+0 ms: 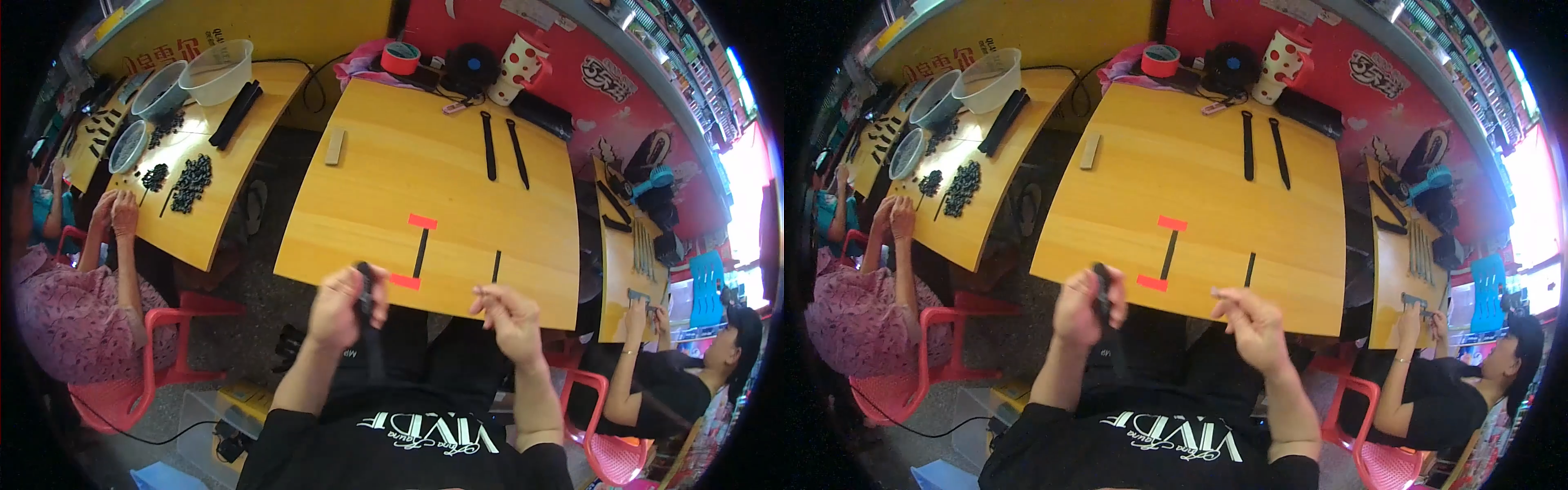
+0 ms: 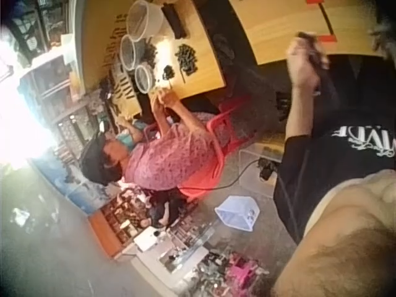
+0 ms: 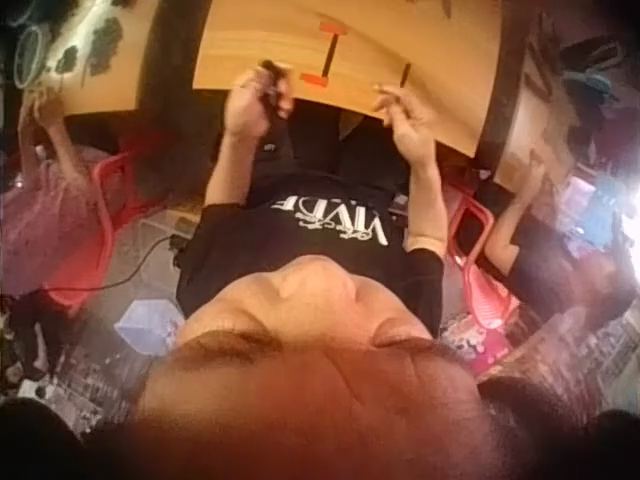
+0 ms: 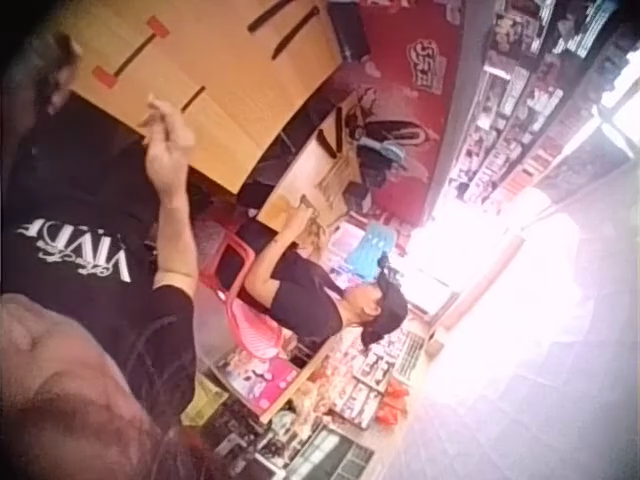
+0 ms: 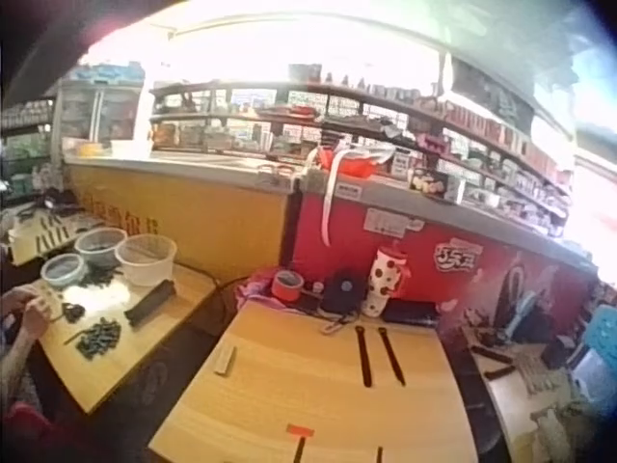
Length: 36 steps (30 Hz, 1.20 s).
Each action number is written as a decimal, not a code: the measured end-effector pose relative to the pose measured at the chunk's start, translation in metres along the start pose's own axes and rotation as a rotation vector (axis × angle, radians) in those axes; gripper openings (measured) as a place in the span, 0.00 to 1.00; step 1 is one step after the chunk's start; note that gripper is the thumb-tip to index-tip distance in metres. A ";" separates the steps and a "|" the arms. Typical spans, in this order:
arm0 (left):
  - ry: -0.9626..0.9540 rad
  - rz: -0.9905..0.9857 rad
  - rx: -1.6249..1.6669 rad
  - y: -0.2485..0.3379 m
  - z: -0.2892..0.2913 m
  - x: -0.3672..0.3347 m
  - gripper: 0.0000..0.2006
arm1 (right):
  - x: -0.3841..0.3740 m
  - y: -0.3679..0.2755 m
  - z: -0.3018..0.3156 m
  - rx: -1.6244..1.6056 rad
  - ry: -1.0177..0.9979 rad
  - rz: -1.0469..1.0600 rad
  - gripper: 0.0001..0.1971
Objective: Assembling plastic components onto rubber watch straps by hand at a workshop desk.
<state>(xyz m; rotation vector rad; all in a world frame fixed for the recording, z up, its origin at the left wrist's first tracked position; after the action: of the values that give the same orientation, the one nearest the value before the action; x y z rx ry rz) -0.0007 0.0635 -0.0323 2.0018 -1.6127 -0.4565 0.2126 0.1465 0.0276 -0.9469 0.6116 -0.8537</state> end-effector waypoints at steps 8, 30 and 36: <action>-0.192 0.326 0.072 -0.089 -0.058 0.034 0.19 | 0.071 -0.037 -0.016 0.271 0.271 0.254 0.06; -0.318 0.350 0.010 -0.101 -0.088 0.051 0.19 | 0.098 -0.055 0.001 0.585 0.431 0.306 0.11; -0.300 0.361 0.036 -0.101 -0.086 0.050 0.18 | 0.095 -0.057 -0.001 0.590 0.417 0.323 0.13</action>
<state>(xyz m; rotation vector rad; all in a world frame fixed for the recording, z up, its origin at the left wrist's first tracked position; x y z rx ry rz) 0.1391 0.0461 -0.0196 1.6705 -2.1266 -0.6110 0.2426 0.0479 0.0688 -0.1251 0.7834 -0.8729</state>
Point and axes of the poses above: each hand's wrist, its own x-axis away from the middle knuckle, its own z-axis out of the back of the hand, y = z × x, the point moved 9 cm from there along -x, towards the middle knuckle, and after that the axes turned 7 degrees about x, right-handed, at the moved point
